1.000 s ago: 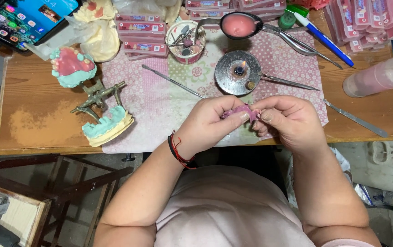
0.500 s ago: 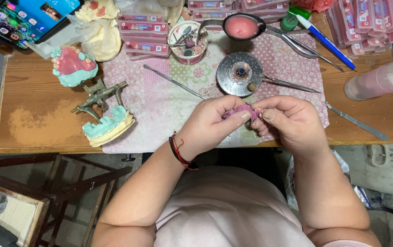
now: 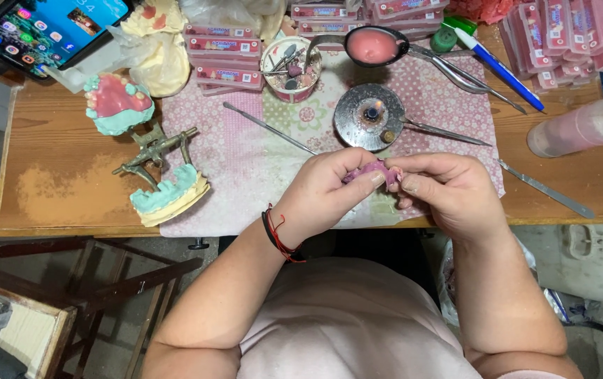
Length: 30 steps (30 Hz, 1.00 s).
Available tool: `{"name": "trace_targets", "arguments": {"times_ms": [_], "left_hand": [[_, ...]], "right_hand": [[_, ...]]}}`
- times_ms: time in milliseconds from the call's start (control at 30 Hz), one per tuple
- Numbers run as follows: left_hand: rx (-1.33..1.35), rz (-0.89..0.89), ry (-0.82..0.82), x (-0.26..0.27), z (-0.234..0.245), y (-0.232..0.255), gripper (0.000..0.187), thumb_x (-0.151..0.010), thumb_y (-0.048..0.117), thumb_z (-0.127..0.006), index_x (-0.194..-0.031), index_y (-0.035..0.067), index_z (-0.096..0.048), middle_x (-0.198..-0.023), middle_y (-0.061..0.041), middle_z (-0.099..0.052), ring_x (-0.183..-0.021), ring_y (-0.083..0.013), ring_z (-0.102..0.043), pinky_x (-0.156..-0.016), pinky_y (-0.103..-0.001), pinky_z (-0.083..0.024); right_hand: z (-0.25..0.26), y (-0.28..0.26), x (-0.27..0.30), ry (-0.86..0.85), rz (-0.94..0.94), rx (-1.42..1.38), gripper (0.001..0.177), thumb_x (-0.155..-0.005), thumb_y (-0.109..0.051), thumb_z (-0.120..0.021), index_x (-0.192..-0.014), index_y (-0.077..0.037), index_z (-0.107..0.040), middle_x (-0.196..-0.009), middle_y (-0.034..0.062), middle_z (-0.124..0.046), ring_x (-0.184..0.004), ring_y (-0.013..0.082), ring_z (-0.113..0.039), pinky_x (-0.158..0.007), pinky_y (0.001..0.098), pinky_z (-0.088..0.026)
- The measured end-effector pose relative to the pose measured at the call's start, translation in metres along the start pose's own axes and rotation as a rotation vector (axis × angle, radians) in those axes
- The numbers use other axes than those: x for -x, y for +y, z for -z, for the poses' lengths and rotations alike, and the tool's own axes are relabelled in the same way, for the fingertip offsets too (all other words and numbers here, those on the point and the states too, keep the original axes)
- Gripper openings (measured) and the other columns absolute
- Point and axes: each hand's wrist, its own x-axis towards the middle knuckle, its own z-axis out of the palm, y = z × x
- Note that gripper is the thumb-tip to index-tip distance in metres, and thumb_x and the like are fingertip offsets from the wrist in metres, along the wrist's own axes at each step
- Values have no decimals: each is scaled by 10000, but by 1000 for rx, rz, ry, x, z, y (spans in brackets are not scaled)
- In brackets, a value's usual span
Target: Refining a dental prosthesis on a plaster model and then placing it in a plastic bag
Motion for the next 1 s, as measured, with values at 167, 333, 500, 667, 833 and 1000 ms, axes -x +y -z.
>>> {"name": "trace_targets", "arguments": {"times_ms": [167, 333, 500, 667, 833, 1000], "left_hand": [[3, 15, 2, 0, -1, -6, 120, -972, 173, -684, -942, 65, -729, -610, -36, -535, -659, -129, -505, -635, -298, -491], [4, 18, 4, 0, -1, 0, 120, -968, 167, -684, -945, 62, -734, -614, -34, -536, -660, -131, -504, -641, -302, -495], [-4, 10, 7, 1, 0, -3, 111, -967, 162, -684, -958, 63, -733, -626, -50, -540, -667, -138, -507, -645, -315, -499], [-4, 13, 3, 1, 0, -5, 113, -967, 160, -679, -960, 63, -737, -625, -42, -541, -668, -135, -513, -650, -313, -502], [-15, 21, 6, 1, 1, -2, 121, -967, 178, -682, -954, 65, -726, -634, -50, -540, -670, -145, -512, -650, -321, -498], [-21, 26, 1, 1, 0, -4, 116, -961, 167, -679, -962, 62, -729, -634, -55, -540, -667, -152, -516, -650, -330, -503]], "right_hand": [[-1, -2, 1, 39, -42, -10, 303, -897, 15, -714, -1178, 127, -699, -892, 218, -747, -728, 184, -695, -569, 294, -666], [-3, -5, 1, 47, -40, -25, 298, -897, 24, -714, -1172, 136, -697, -877, 228, -745, -719, 194, -693, -577, 308, -668], [-2, -2, 0, 38, -24, -19, 295, -876, 34, -730, -1149, 140, -704, -843, 238, -739, -702, 199, -690, -567, 322, -672], [-2, -2, -2, 33, -11, -9, 279, -869, 34, -734, -1123, 147, -708, -813, 249, -732, -685, 205, -681, -565, 325, -666], [0, 0, -2, 36, -8, -2, 300, -845, 43, -750, -1124, 148, -708, -827, 233, -745, -698, 203, -712, -581, 324, -668], [-2, -2, -1, 17, -16, 28, 369, -783, 73, -785, -1136, 148, -706, -801, 219, -745, -673, 192, -719, -572, 325, -666]]}}
